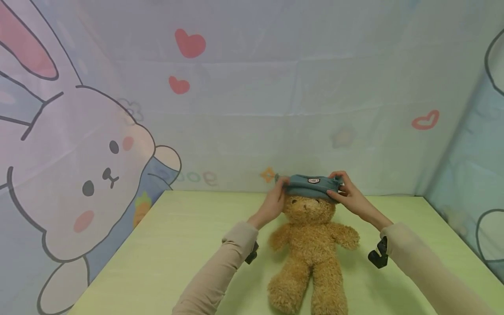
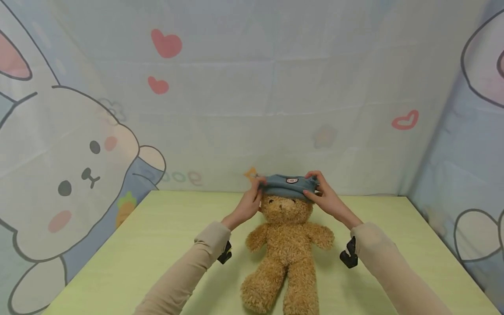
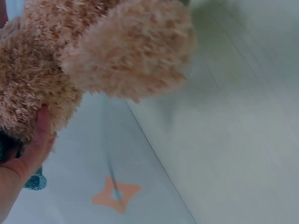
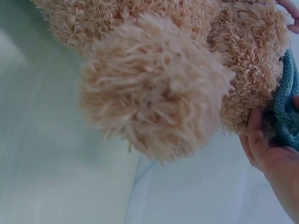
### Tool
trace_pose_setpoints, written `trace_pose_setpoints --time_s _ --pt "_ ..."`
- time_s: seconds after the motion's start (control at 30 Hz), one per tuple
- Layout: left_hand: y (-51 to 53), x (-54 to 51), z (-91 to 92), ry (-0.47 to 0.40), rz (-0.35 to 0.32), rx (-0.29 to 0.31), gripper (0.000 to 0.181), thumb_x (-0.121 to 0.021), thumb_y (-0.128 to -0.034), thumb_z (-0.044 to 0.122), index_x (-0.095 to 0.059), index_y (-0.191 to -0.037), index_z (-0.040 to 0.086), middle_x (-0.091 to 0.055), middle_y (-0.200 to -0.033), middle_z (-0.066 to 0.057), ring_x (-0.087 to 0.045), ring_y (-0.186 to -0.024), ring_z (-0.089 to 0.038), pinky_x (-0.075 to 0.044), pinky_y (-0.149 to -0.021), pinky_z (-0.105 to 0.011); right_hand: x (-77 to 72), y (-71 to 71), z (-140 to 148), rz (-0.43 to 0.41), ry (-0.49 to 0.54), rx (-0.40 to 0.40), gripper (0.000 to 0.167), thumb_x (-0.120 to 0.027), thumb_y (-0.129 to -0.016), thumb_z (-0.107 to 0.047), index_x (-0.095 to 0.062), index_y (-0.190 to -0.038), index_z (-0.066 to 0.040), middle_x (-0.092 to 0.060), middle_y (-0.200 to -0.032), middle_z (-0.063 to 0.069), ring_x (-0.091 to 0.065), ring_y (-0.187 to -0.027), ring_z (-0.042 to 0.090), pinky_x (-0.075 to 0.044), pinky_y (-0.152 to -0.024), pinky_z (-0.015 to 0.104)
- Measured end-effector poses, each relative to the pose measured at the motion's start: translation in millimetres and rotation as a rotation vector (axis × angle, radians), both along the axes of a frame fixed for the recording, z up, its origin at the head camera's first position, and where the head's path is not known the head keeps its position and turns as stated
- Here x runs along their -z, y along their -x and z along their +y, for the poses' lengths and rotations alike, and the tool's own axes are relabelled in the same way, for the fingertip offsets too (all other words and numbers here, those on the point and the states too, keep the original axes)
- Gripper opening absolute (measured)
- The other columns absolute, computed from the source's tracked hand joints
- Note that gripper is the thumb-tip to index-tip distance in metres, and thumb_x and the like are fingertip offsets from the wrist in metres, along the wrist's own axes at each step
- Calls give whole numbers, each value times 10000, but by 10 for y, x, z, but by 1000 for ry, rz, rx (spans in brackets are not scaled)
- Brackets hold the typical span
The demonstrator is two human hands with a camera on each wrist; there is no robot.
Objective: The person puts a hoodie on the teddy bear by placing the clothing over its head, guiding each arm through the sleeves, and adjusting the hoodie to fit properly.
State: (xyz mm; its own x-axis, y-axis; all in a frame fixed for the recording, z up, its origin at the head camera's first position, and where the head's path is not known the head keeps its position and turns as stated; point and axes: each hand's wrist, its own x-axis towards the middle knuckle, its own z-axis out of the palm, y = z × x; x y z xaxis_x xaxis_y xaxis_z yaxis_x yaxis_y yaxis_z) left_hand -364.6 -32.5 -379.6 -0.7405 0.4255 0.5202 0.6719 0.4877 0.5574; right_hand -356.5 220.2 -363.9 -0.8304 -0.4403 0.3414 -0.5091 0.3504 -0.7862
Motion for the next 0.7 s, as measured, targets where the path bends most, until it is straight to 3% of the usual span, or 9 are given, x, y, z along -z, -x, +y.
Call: trace_pose_setpoints --time_s 0.07,0.17,0.27,0.53,0.7 --pt "8 11 -14 19 20 8 253 -234 -958 7 -405 -1141 43 -549 -943 -156 -470 -610 -174 -431 -672 -279 -1 -2 24 16 -1 -30 256 -486 -921 -159 -443 -1133 -23 -454 -1142 151 -553 -864 174 -467 -679 306" --pt "9 22 -41 47 21 27 283 -251 -946 -19 -483 -1079 73 -528 -1020 -124 -498 -861 -214 -415 -774 -318 0 -11 52 14 -6 -81 208 -498 -911 -133 -580 -1007 32 -574 -1005 12 -581 -856 73 -492 -719 284" --pt "5 29 -64 43 22 32 303 -289 -936 -31 -533 -1055 103 -502 -1024 -99 -461 -922 -220 -396 -758 -313 4 -17 56 -9 -5 -97 226 -509 -904 -130 -615 -1001 45 -608 -975 -52 -600 -844 53 -504 -740 292" --pt "23 15 -63 -18 46 24 246 -372 -960 118 -446 -1194 101 -474 -1121 -137 -516 -995 -227 -501 -783 -270 15 -20 -2 4 -9 -35 227 -521 -885 -51 -492 -1097 24 -459 -1095 207 -537 -729 120 -456 -618 248" --pt "4 -46 -63 -12 -47 1 337 -377 -963 243 -418 -1270 109 -312 -1172 -201 -556 -938 -257 -497 -742 -303 6 -13 -31 4 2 -32 273 -507 -882 -19 -439 -1144 16 -429 -1089 233 -502 -727 142 -434 -580 261"
